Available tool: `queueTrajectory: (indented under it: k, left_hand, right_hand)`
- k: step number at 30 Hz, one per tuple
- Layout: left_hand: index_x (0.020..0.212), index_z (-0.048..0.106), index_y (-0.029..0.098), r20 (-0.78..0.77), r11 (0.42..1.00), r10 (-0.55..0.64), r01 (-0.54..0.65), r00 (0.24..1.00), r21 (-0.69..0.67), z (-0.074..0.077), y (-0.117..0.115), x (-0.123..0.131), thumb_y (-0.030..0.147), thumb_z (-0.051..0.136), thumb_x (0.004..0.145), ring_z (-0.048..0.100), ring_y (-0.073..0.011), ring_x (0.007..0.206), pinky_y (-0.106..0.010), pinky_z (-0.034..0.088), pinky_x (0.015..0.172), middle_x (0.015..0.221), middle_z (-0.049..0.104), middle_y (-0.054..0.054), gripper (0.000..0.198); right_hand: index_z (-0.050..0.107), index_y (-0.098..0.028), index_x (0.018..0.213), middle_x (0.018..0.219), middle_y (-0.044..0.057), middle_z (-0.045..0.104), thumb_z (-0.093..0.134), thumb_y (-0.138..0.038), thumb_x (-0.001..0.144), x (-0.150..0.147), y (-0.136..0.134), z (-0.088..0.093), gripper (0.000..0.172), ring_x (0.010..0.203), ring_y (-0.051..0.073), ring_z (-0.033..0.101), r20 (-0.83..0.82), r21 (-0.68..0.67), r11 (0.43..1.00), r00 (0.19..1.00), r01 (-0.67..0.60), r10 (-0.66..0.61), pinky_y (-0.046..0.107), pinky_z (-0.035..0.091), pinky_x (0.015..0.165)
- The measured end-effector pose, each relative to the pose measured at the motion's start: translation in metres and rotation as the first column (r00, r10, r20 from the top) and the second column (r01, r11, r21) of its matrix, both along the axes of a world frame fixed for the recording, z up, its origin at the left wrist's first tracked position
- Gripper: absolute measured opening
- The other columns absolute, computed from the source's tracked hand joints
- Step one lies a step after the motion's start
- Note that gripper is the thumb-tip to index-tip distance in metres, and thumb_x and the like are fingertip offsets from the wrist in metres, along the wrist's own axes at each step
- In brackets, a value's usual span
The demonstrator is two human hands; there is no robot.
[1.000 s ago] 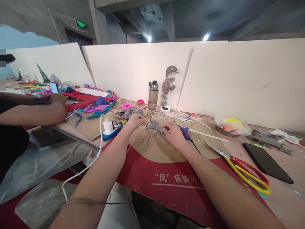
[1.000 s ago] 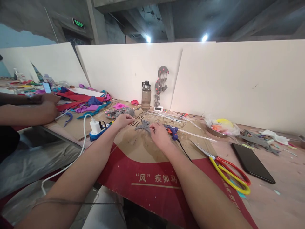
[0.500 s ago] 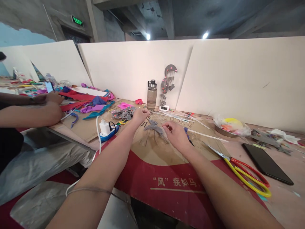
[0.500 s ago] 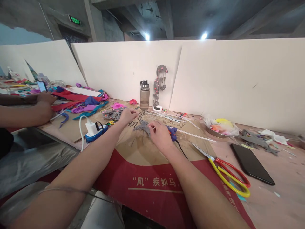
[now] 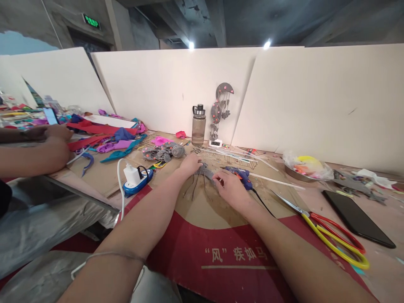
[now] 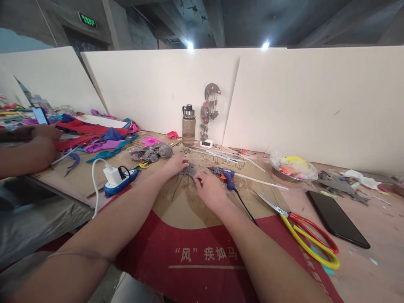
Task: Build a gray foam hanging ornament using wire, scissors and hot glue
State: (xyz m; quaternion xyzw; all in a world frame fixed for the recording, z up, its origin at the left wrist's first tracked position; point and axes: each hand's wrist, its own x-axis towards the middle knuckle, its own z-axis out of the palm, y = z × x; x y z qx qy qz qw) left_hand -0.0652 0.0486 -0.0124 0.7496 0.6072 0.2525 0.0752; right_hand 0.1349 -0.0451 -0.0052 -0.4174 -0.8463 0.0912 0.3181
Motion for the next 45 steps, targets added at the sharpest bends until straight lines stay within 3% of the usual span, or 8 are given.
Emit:
queueTrajectory:
  k: [5,9,15,20,28,32,37,45]
  left_hand:
    - [0.089,0.073,0.014,0.011,1.0,-0.017,0.017,1.0,0.006,0.0,-0.002,-0.001,0.017,0.067,0.073,0.061,-0.0237,0.098,-0.034,0.047,0.09,0.097,0.069,-0.012,0.017]
    - [0.082,0.07,0.013,0.205,1.0,-0.03,0.03,0.978,0.003,0.003,-0.004,-0.005,0.018,0.067,0.071,0.063,-0.0172,0.079,-0.029,0.05,0.078,0.083,0.071,-0.006,0.012]
    - [0.086,0.067,0.013,0.52,0.998,-0.064,0.053,0.852,0.036,0.021,-0.015,-0.011,0.023,0.069,0.072,0.06,-0.0119,0.068,-0.023,0.047,0.064,0.074,0.068,-0.003,0.018]
    - [0.094,0.065,0.012,0.679,0.971,-0.137,0.232,0.722,-0.051,0.039,-0.037,-0.006,0.028,0.069,0.076,0.057,-0.0091,0.055,-0.02,0.04,0.05,0.061,0.062,0.0,0.025]
    - [0.094,0.059,0.014,0.642,0.846,-0.24,0.481,0.729,-0.23,0.045,-0.05,0.004,0.032,0.076,0.07,0.059,-0.0094,0.053,-0.019,0.04,0.048,0.059,0.063,0.001,0.034]
    - [0.092,0.058,0.014,0.627,0.805,-0.291,0.539,0.723,-0.248,0.045,-0.052,0.005,0.033,0.076,0.071,0.057,-0.0085,0.051,-0.019,0.039,0.047,0.06,0.064,0.0,0.034]
    - [0.091,0.058,0.014,0.621,0.808,-0.311,0.544,0.72,-0.226,0.045,-0.052,0.004,0.033,0.076,0.071,0.057,-0.0084,0.052,-0.019,0.039,0.047,0.061,0.064,0.0,0.033]
    - [0.082,0.06,0.014,0.637,0.808,-0.303,0.546,0.709,-0.223,0.043,-0.052,0.005,0.047,0.067,0.076,0.057,-0.0077,0.053,-0.018,0.038,0.047,0.066,0.065,-0.001,0.035]
  right_hand:
    - [0.062,-0.02,0.08,0.086,0.005,0.062,0.049,-0.016,0.088,0.0,-0.002,0.002,0.017,0.078,0.016,0.057,0.025,-0.013,1.0,1.0,0.007,-0.007,0.028,0.043,0.074]
    - [0.062,-0.019,0.078,0.086,0.005,0.062,0.049,-0.015,0.087,0.0,-0.002,0.004,0.016,0.079,0.016,0.057,0.033,-0.009,1.0,0.999,0.003,-0.003,0.028,0.043,0.075]
    - [0.064,-0.019,0.082,0.086,0.004,0.064,0.05,-0.015,0.086,0.003,0.002,0.004,0.015,0.079,0.016,0.057,-0.018,0.013,1.0,1.0,0.015,-0.015,0.029,0.042,0.074]
    - [0.061,-0.019,0.098,0.084,0.003,0.064,0.051,-0.017,0.083,0.005,0.007,0.002,0.017,0.073,0.015,0.057,-0.163,-0.03,0.998,0.985,0.05,-0.055,0.029,0.045,0.071]
    - [0.044,-0.017,0.129,0.102,0.008,0.059,0.065,-0.023,0.077,0.003,0.01,0.001,0.055,0.07,0.014,0.057,-0.301,-0.088,0.996,0.953,0.002,-0.028,0.034,0.05,0.073]
    - [0.058,-0.019,0.113,0.091,0.004,0.061,0.064,-0.021,0.079,0.003,0.011,0.0,0.034,0.074,0.015,0.057,-0.241,-0.051,0.998,0.97,-0.034,0.021,0.032,0.048,0.073]
    - [0.058,-0.018,0.118,0.093,0.005,0.062,0.066,-0.018,0.078,0.003,0.007,0.003,0.041,0.075,0.014,0.057,-0.26,-0.058,0.997,0.965,-0.046,0.029,0.031,0.048,0.073]
    - [0.065,-0.017,0.105,0.087,0.003,0.061,0.067,-0.016,0.078,0.003,0.006,0.007,0.027,0.079,0.015,0.056,-0.189,-0.031,0.999,0.982,-0.011,0.005,0.029,0.046,0.072]
